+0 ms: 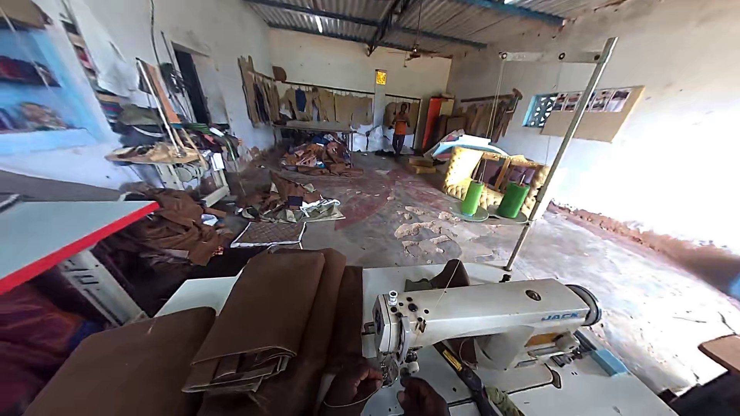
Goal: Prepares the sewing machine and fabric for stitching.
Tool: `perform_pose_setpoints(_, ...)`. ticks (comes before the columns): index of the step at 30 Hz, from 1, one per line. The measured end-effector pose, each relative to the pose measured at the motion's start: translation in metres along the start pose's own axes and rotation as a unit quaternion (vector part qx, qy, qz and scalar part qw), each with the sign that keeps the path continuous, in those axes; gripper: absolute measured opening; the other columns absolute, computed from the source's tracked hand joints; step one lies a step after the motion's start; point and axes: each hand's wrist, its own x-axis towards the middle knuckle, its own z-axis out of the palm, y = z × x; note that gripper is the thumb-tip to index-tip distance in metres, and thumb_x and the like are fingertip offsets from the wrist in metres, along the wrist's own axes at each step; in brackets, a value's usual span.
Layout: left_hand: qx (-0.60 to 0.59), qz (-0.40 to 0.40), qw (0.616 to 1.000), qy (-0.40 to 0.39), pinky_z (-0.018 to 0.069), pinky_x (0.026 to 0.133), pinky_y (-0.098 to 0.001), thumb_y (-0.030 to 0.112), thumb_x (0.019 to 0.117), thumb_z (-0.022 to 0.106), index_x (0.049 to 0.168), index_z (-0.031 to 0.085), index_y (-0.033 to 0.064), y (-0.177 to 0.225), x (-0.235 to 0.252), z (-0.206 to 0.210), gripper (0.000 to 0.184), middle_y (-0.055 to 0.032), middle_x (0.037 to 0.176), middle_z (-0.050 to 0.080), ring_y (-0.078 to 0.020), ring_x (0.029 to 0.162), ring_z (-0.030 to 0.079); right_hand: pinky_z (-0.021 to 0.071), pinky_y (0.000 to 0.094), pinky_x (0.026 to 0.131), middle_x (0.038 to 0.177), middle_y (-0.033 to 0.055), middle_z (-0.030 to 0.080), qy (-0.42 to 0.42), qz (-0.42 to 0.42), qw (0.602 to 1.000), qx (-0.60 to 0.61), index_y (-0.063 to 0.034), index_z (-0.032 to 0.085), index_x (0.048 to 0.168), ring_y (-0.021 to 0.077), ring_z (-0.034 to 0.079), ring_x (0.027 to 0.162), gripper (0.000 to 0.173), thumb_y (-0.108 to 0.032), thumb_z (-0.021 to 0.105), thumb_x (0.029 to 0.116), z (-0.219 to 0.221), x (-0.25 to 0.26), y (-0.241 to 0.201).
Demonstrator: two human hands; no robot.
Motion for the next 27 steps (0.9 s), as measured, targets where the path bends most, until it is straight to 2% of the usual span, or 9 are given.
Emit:
perform_pose_setpoints(4,0.006,-0.005,1.000,0.010,0.0569,0.087,-0.0268,0.025,0.0977,0.069,0.102,0.076,0.0117,0.000,-0.001,0.003,0.016,0.0006,0.098,0.071,-0.0072,0.092,0.067,0.0581,0.0338,0.053,0.080,0.0053,0.070,0.029,-0.029,0.999,-0.035,0.0004,0.068,0.122,0.0152,0.065,0.059,0.030,-0.014,0.069,0.0962,0.015,0.021,0.017)
perform_pose_setpoints(10,0.004,-0.033,0.999,-0.019,0.0561,0.092,-0.0301,0.028,0.1008,0.064,0.107,0.075,0.0088,0.013,0.004,-0.004,0.023,-0.0021,0.103,0.071,-0.0091,0.097,0.067,0.0588,0.0321,0.055,0.088,0.0059,0.072,0.016,-0.028,0.999,-0.032,-0.0011,0.068,0.124,0.0151,0.066,0.062,0.028,-0.014,0.064,0.0990,0.010,0.023,0.011)
perform_pose_setpoints(13,-0.003,-0.026,1.000,-0.017,0.0569,0.090,-0.0302,0.023,0.1000,0.066,0.105,0.075,0.0109,0.015,0.003,-0.003,0.016,0.0004,0.101,0.070,-0.0087,0.096,0.066,0.0578,0.0304,0.055,0.084,0.0055,0.071,0.021,-0.027,0.999,-0.031,-0.0012,0.070,0.119,0.0144,0.065,0.061,0.024,-0.014,0.064,0.0991,0.010,0.023,0.012)
perform_pose_setpoints(16,-0.004,-0.014,1.000,-0.005,0.0568,0.089,-0.0297,0.021,0.0992,0.067,0.103,0.075,0.0127,0.014,0.005,-0.002,0.012,0.0017,0.100,0.069,-0.0086,0.095,0.066,0.0567,0.0292,0.054,0.082,0.0044,0.070,0.024,-0.043,0.998,-0.030,-0.0028,0.071,0.119,0.0137,0.064,0.059,0.024,-0.013,0.065,0.0984,0.011,0.025,0.015)
perform_pose_setpoints(21,-0.004,-0.016,1.000,-0.009,0.0562,0.087,-0.0275,0.021,0.0992,0.068,0.102,0.075,0.0116,0.015,0.006,-0.002,0.013,0.0012,0.099,0.069,-0.0080,0.094,0.065,0.0574,0.0282,0.057,0.086,0.0012,0.071,0.015,-0.066,0.995,-0.074,-0.0077,0.073,0.118,0.0117,0.064,0.062,0.025,-0.021,0.068,0.0976,0.013,0.028,0.018)
perform_pose_setpoints(27,0.001,-0.005,1.000,-0.014,0.0568,0.087,-0.0282,0.020,0.0988,0.068,0.101,0.076,0.0127,0.013,0.006,-0.001,0.011,0.0023,0.097,0.069,-0.0080,0.094,0.065,0.0557,0.0304,0.057,0.086,0.0001,0.071,-0.008,-0.047,0.996,-0.078,-0.0141,0.074,0.120,0.0124,0.062,0.060,0.027,-0.027,0.070,0.0973,0.012,0.033,0.018)
